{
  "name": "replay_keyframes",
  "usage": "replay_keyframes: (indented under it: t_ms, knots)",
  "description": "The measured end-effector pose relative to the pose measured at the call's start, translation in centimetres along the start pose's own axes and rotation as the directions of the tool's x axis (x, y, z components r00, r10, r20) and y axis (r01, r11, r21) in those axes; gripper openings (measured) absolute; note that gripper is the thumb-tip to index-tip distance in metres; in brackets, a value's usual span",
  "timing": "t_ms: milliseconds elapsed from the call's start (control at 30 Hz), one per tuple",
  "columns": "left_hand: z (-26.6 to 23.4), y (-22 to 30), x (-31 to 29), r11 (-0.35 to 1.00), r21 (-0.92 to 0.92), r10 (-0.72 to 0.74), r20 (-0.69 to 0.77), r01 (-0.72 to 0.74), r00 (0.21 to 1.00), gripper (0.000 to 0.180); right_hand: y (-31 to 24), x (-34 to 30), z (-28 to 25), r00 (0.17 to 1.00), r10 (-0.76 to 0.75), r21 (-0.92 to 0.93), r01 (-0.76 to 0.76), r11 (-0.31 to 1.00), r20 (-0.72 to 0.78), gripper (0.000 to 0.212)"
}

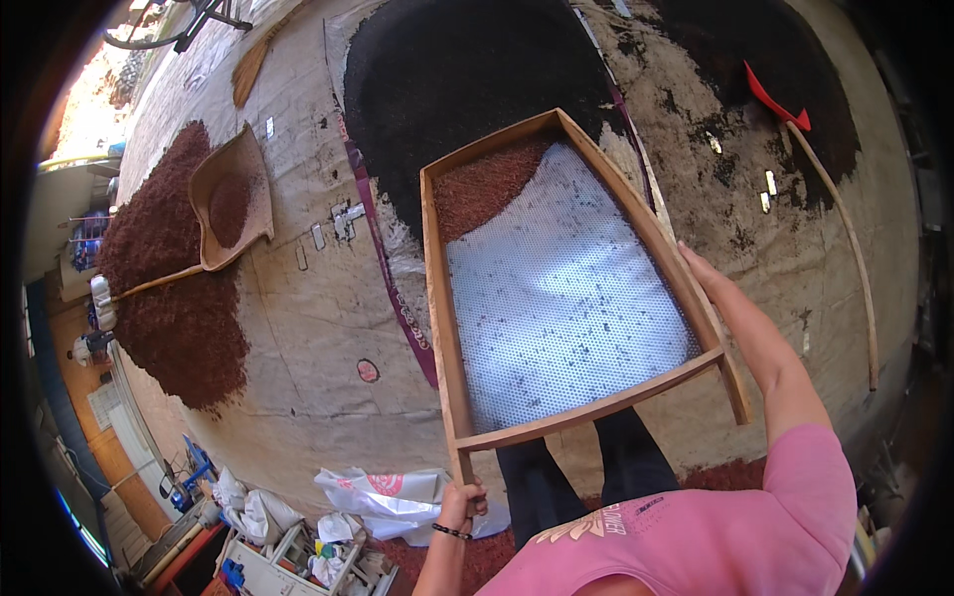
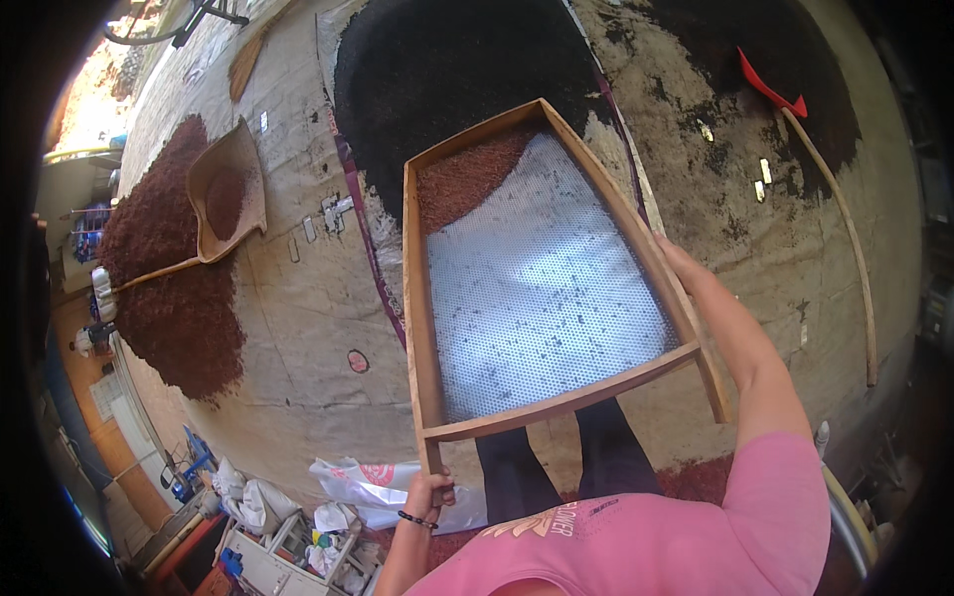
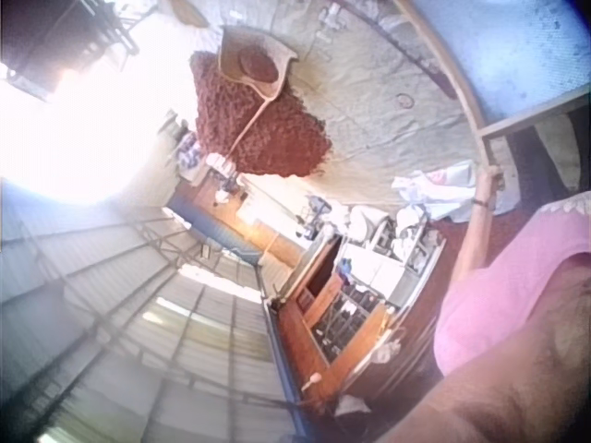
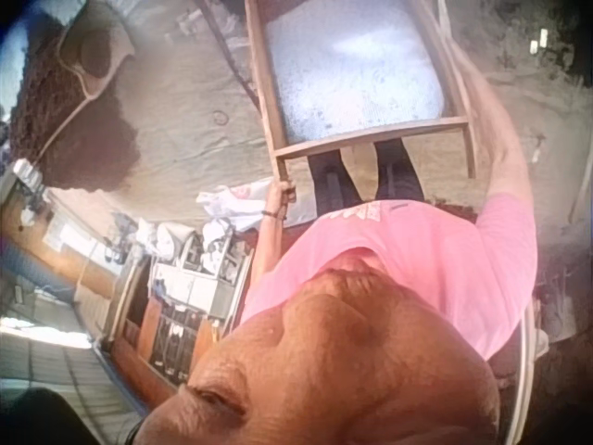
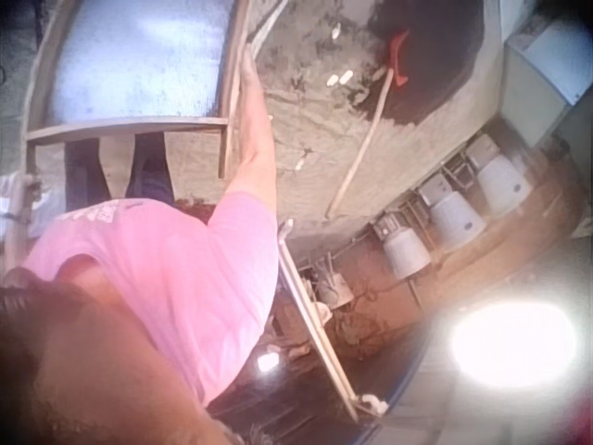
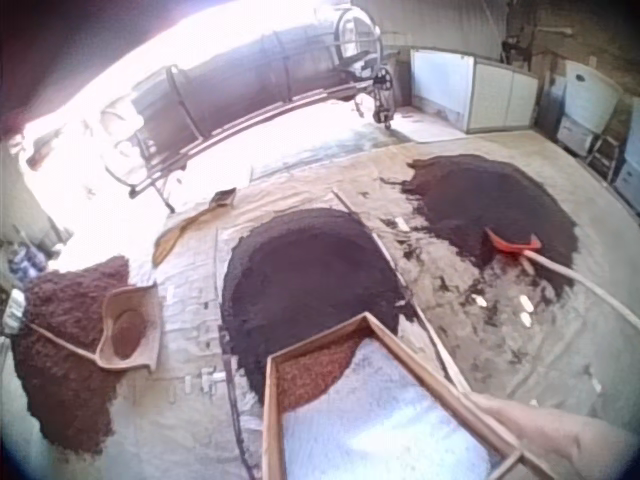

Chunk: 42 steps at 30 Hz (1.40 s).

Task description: The person shovels coffee cherries from a large pile on the floor into a wooden sieve, shakes the sieve by hand to sort the cherries, and then pours the sorted cherries into a nearby container.

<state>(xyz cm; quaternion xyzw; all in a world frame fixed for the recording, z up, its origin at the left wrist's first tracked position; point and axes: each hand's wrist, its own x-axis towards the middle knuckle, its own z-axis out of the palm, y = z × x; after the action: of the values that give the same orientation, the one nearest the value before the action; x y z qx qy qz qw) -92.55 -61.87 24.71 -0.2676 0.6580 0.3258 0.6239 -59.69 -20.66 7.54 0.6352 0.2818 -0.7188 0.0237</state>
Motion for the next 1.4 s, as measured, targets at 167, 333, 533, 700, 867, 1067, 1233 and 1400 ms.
replay_keyframes:
  t_ms: [167,333,533,700,867,1067,1233,1400]
  knots:
    - [0.8,-0.3,0.6,0.999,-0.014,-0.04,0.09,0.042,0.995,0.027,-0.2,-0.3,-0.3,1.0,0.02,0.241,-0.023,0.97,0.015,0.037]
    - [-0.5,1.1,3.2,0.984,-0.152,-0.06,0.2,0.092,0.978,0.027,0.9,0.5,-0.5,0.998,0.029,0.204,-0.038,0.978,0.048,0.036]
    - [-2.1,4.1,4.3,0.999,0.044,-0.005,0.118,0.0,0.993,0.013,2.4,1.0,0.1,0.998,0.0,0.143,-0.01,0.99,0.07,0.035]
    - [-1.5,3.1,-0.8,0.994,0.071,0.076,0.097,-0.083,0.992,0.012,2.8,-2.4,-1.5,0.997,-0.069,0.175,0.061,0.983,0.042,0.034]
    - [-1.5,0.3,-8.2,0.989,0.047,0.134,0.116,-0.141,0.984,0.015,1.1,-13.3,0.0,0.998,-0.066,0.326,0.063,0.943,-0.002,0.032]
    - [-2.4,-1.9,-19.1,0.935,0.152,0.324,-0.005,-0.319,0.946,0.018,5.1,-19.1,1.0,0.978,-0.166,0.419,0.204,0.885,-0.127,0.035]
    - [-2.8,5.9,-14.8,0.859,0.182,0.47,0.09,-0.479,0.878,0.02,-0.7,-19.6,4.8,0.952,-0.292,0.493,0.297,0.818,-0.088,0.035]
    - [-5.6,4.2,-17.6,0.825,0.213,0.533,0.013,-0.523,0.846,0.026,1.2,-16.7,5.0,0.92,-0.367,0.48,0.387,0.787,-0.139,0.03]
